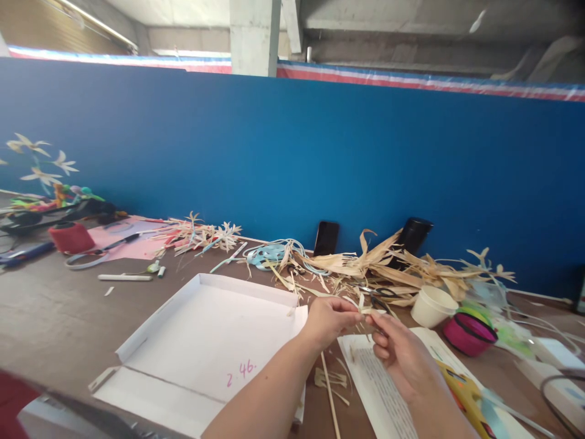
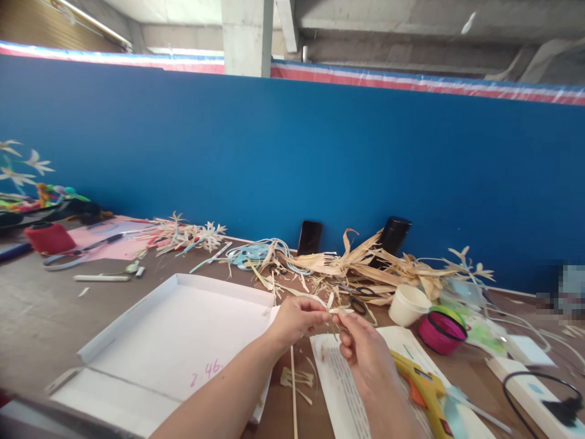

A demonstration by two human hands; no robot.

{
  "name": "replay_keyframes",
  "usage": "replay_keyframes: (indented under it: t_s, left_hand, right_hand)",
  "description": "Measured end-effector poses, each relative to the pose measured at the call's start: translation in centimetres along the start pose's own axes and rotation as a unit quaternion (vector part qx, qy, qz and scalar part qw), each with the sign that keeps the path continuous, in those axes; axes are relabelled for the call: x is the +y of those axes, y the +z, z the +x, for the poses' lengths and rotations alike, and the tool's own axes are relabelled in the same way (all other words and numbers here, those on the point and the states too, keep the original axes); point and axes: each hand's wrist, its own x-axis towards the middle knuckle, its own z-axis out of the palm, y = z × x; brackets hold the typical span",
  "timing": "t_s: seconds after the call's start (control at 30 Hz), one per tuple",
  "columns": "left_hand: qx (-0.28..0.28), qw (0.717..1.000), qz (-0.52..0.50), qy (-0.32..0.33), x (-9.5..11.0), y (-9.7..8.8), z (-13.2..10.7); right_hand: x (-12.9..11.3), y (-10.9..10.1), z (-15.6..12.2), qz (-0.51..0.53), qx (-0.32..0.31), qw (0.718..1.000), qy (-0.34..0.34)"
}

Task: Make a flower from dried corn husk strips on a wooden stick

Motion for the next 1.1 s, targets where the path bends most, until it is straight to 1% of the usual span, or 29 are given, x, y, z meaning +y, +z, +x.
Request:
replay_keyframes:
  t_s: [0.23,0.37,0.53,0.63,0.87,1.1]
  left_hand:
    - [-0.002,1.000,-0.008,-0.005,-0.4,0.0,0.3]
    - [0.004,1.000,-0.009,-0.008,-0.2,0.0,0.2]
    - [0.006,1.000,-0.008,-0.023,0.0,0.1,0.1]
    - [0.005,1.000,-0.008,-0.024,0.1,0.1,0.1]
    - [-0.008,1.000,-0.026,-0.014,0.2,0.1,-0.1]
    - [-0.010,0.999,-0.026,-0.019,0.2,0.2,-0.1]
  right_hand:
    - [-0.2,0.3,0.0,-0.051,0.011,0.998,-0.026]
    - [-0.3,0.2,-0.1,-0.102,0.028,0.994,-0.041]
    - [-0.6,0.1,0.0,-0.152,0.031,0.986,-0.063]
    - [-0.7,0.1,0.1,-0.143,0.024,0.988,-0.051]
    - [-0.9,0.3,0.0,-0.080,0.007,0.997,-0.017]
    - [-1.1,0.3,0.0,-0.097,-0.005,0.995,-0.019]
